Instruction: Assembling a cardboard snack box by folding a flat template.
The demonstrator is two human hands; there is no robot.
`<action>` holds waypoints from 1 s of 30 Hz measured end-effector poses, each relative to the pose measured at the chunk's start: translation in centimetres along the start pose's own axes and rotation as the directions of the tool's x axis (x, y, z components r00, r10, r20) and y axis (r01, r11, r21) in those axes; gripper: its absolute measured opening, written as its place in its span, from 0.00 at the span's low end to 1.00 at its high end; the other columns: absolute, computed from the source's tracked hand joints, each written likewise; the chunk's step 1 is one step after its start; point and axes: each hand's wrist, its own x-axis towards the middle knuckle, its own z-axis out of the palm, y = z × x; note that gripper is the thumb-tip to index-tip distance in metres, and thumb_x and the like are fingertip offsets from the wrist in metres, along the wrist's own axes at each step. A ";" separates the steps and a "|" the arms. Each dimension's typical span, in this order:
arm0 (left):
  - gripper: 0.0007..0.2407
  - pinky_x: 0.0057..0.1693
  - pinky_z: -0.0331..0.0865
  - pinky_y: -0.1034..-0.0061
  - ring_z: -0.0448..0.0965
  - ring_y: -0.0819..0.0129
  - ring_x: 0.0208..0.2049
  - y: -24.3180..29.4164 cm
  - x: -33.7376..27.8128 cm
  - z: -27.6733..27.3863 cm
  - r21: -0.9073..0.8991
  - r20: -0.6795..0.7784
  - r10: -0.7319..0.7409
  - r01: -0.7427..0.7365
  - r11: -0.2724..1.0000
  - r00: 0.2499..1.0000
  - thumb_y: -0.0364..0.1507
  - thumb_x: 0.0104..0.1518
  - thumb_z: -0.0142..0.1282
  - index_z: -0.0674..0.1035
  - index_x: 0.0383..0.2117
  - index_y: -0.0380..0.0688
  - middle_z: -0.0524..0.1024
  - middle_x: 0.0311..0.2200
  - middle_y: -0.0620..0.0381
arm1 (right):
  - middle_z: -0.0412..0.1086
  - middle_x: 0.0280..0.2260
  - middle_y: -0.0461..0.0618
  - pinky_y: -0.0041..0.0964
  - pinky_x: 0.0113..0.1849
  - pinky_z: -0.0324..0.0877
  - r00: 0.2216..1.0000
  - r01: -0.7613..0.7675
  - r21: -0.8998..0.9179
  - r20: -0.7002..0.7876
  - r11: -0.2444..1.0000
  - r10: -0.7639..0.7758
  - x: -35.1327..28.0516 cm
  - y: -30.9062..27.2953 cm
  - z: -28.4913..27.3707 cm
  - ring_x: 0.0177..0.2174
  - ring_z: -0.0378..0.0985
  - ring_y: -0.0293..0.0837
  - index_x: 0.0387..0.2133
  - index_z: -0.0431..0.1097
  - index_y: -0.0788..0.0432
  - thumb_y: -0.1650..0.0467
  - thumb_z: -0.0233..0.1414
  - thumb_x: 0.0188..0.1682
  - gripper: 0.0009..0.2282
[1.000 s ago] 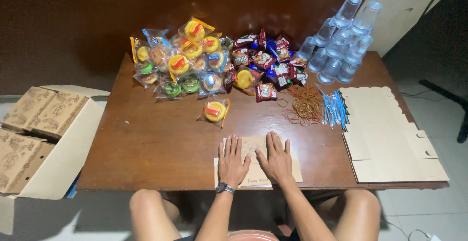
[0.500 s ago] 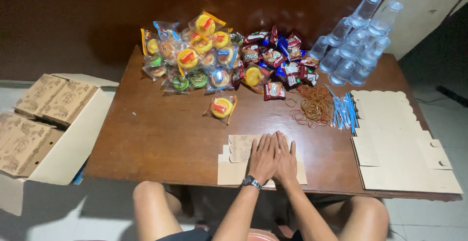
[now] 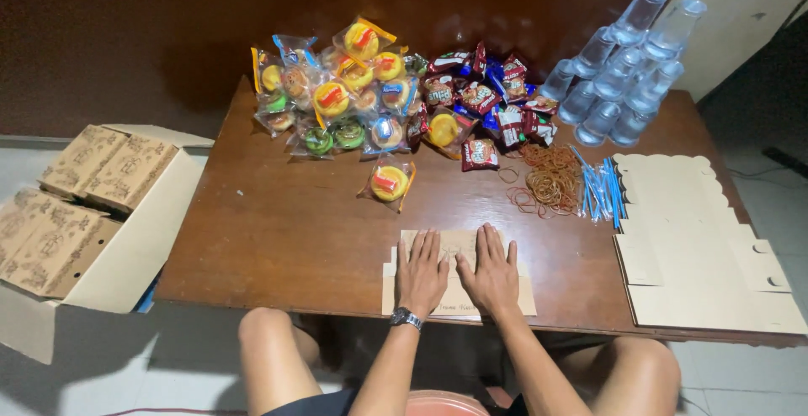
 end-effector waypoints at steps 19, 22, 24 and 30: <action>0.25 0.72 0.33 0.46 0.48 0.62 0.73 -3.0 -1.5 0.5 0.061 -0.168 -0.071 0.082 0.995 0.983 0.41 0.64 0.33 0.63 0.67 0.52 0.56 0.71 0.64 | 0.55 0.68 0.56 0.55 0.66 0.40 0.984 0.167 0.044 0.049 0.985 -0.169 0.8 -5.5 -0.1 0.67 0.53 0.50 0.68 0.55 0.57 0.62 0.35 0.57 0.26; 0.25 0.72 0.28 0.41 0.37 0.62 0.75 -2.7 -2.0 0.3 0.322 -0.092 -0.064 0.090 0.943 0.994 0.43 0.62 0.30 0.60 0.68 0.59 0.45 0.74 0.68 | 0.59 0.65 0.56 0.55 0.65 0.47 0.929 0.363 0.056 0.054 0.930 -0.366 1.3 -7.8 1.4 0.65 0.58 0.51 0.67 0.57 0.56 0.61 0.34 0.58 0.25; 0.25 0.72 0.29 0.43 0.35 0.64 0.75 -2.7 -1.9 0.4 0.409 -0.070 -0.078 0.100 0.907 0.994 0.39 0.64 0.29 0.55 0.70 0.58 0.42 0.75 0.69 | 0.59 0.65 0.57 0.55 0.64 0.50 0.930 0.345 0.111 0.092 0.932 -0.355 1.2 -9.0 1.1 0.64 0.60 0.52 0.67 0.55 0.58 0.57 0.31 0.59 0.27; 0.25 0.73 0.31 0.46 0.42 0.67 0.74 -3.1 -1.3 0.8 0.199 -0.136 -0.081 0.107 0.974 0.987 0.39 0.61 0.33 0.58 0.68 0.57 0.50 0.72 0.70 | 0.59 0.65 0.55 0.56 0.65 0.48 0.951 0.273 0.045 0.140 0.961 -0.277 1.6 -5.7 0.0 0.65 0.58 0.49 0.68 0.54 0.56 0.54 0.31 0.60 0.28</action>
